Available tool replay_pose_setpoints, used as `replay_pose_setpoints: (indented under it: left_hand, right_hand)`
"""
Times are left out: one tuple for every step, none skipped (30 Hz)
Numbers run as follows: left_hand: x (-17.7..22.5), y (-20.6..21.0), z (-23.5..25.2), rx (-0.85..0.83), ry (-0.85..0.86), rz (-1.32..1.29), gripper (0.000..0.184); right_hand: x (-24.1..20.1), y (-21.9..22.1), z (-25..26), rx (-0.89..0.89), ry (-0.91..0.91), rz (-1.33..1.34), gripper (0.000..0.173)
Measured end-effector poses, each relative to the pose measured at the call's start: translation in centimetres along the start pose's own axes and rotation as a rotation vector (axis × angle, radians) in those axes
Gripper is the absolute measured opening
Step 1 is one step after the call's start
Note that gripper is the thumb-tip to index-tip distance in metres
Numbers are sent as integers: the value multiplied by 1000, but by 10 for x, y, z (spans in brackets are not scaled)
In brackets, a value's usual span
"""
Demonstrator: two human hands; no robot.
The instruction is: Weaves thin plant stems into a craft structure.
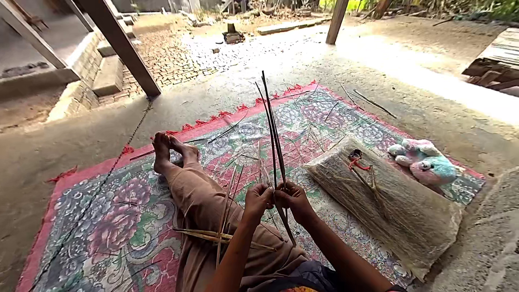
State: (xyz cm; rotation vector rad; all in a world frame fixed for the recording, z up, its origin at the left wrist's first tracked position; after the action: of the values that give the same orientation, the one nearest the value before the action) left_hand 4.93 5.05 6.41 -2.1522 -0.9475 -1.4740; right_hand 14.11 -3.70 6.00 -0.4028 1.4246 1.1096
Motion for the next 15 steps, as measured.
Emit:
replay_pose_setpoints:
  left_hand:
    - [-1, 0, -1, -1, -7, 21, 13]
    - [-2, 1, -2, -8, -14, 53, 12]
    - [-4, 3, -1, -20, -25, 84, 11]
    - [-8, 4, 1, -37, -41, 120, 11]
    - [-13, 6, 3, -55, -57, 157, 11]
    - [-18, 7, 6, -69, -68, 191, 11]
    - [-24, 8, 9, -80, -80, 228, 11]
    - [-32, 8, 12, -88, -93, 267, 11]
    - [-40, 9, 13, -95, -111, 299, 11]
    - [-46, 9, 15, -98, -126, 314, 11]
    - [-51, 10, 16, -98, -138, 317, 11]
    - [-55, 10, 17, -95, -144, 311, 11]
    - [-58, 10, 17, -89, -147, 315, 11]
    - [-59, 9, 18, -78, -148, 331, 11]
    - [-60, 7, 18, -68, -149, 357, 12]
  right_hand:
    - [-8, 2, -2, 4, -32, -18, 6]
    - [-19, 3, -2, 4, -67, -30, 7]
    - [-34, 4, -2, -1, -106, -36, 8]
    - [-52, 5, -1, -7, -155, -41, 9]
    - [-72, 5, -1, -14, -211, -35, 9]
    - [-94, 6, -1, -24, -275, -25, 10]
    - [-117, 8, -3, -38, -342, -24, 10]
    - [-140, 9, -6, -50, -412, -16, 9]
    - [-161, 10, -10, -56, -479, -7, 9]
    - [-178, 11, -14, -62, -537, -3, 9]
    - [-191, 11, -15, -63, -581, 3, 9]
    - [-198, 10, -15, -48, -601, 20, 8]
    - [-199, 7, -13, -26, -596, 45, 7]
    - [-195, 2, -11, 1, -570, 84, 6]
    - [-191, -1, -10, 16, -537, 132, 6]
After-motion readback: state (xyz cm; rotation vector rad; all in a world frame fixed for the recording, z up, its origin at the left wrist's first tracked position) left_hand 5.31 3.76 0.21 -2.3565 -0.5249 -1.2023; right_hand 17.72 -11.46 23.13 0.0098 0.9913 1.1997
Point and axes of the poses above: each hand's wrist, its own z-axis towards the middle knuckle, its own y-axis out of the palm, x = y × z, the point moved 9 cm from there along z, towards the middle knuckle, and after that the axes turned 7 degrees about -y, right-handed, at the moved point
